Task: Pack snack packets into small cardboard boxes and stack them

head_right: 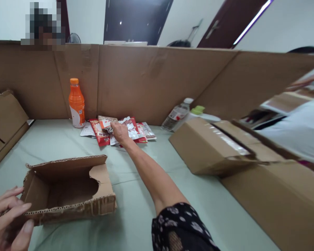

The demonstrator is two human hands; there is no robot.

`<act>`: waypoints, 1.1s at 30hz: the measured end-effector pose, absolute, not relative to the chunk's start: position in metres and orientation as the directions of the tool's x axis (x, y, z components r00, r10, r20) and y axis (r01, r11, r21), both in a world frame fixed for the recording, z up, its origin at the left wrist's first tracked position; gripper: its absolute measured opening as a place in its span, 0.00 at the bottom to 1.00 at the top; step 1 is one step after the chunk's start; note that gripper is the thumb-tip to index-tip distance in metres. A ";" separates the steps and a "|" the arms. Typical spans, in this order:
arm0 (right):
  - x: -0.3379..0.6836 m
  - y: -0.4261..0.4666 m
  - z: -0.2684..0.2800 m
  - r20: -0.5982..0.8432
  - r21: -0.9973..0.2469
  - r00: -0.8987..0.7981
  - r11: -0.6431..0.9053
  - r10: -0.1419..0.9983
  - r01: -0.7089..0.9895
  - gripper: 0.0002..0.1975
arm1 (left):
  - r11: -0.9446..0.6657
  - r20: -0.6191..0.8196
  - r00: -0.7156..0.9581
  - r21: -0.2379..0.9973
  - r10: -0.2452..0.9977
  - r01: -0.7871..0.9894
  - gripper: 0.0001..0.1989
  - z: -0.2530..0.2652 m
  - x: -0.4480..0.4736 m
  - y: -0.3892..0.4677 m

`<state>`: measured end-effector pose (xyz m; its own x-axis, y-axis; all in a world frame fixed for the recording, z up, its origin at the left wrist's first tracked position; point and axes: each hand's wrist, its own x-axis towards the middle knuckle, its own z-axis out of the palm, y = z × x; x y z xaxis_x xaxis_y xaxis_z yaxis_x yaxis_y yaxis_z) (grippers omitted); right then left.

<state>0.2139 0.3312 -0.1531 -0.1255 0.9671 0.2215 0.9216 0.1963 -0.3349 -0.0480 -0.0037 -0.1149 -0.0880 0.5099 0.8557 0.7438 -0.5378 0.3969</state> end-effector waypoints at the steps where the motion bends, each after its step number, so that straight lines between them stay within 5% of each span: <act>1: 0.222 0.327 -0.150 0.249 -0.395 -0.087 0.183 0.965 0.900 0.22 | -0.539 0.853 -0.080 0.395 0.515 0.744 0.23 -0.117 -0.049 -0.005; 5: 0.257 0.297 -0.138 0.355 -0.669 0.079 0.194 0.932 0.718 0.21 | -0.484 0.867 -0.143 0.395 0.477 0.780 0.31 -0.122 -0.048 -0.007; 9: 0.298 0.242 -0.140 0.371 -0.879 0.203 0.272 0.906 0.391 0.21 | -0.503 0.969 -0.196 0.247 0.153 0.829 0.38 -0.118 -0.027 -0.013; 11: 0.318 0.205 -0.145 0.362 -0.922 0.246 0.307 0.899 0.237 0.23 | -0.528 0.969 -0.216 0.246 0.118 0.813 0.37 -0.112 -0.009 -0.022; 19: 0.358 0.053 -0.173 0.278 -0.946 0.165 0.299 0.946 -0.125 0.29 | -0.726 0.785 -0.025 0.583 0.619 0.365 0.33 -0.094 0.056 -0.044; 22: 0.354 0.015 -0.186 0.249 -0.965 0.094 0.256 0.964 -0.062 0.32 | -0.620 0.626 0.037 0.761 0.779 0.194 0.33 -0.091 0.072 -0.038; 26: 0.343 -0.013 -0.200 0.144 -0.980 -0.060 0.134 0.988 -0.150 0.30 | -0.337 0.334 0.099 0.941 0.937 0.017 0.12 -0.088 0.079 -0.034; 30: 0.353 -0.020 -0.194 0.062 -0.980 -0.273 0.006 0.960 -0.201 0.33 | -0.189 0.183 0.088 0.980 0.979 0.068 0.14 -0.095 0.067 -0.039; 33: 0.362 -0.014 -0.172 0.088 -0.984 -0.400 0.019 0.912 -0.175 0.41 | -0.259 0.247 0.076 0.926 0.966 0.274 0.10 -0.105 0.058 -0.048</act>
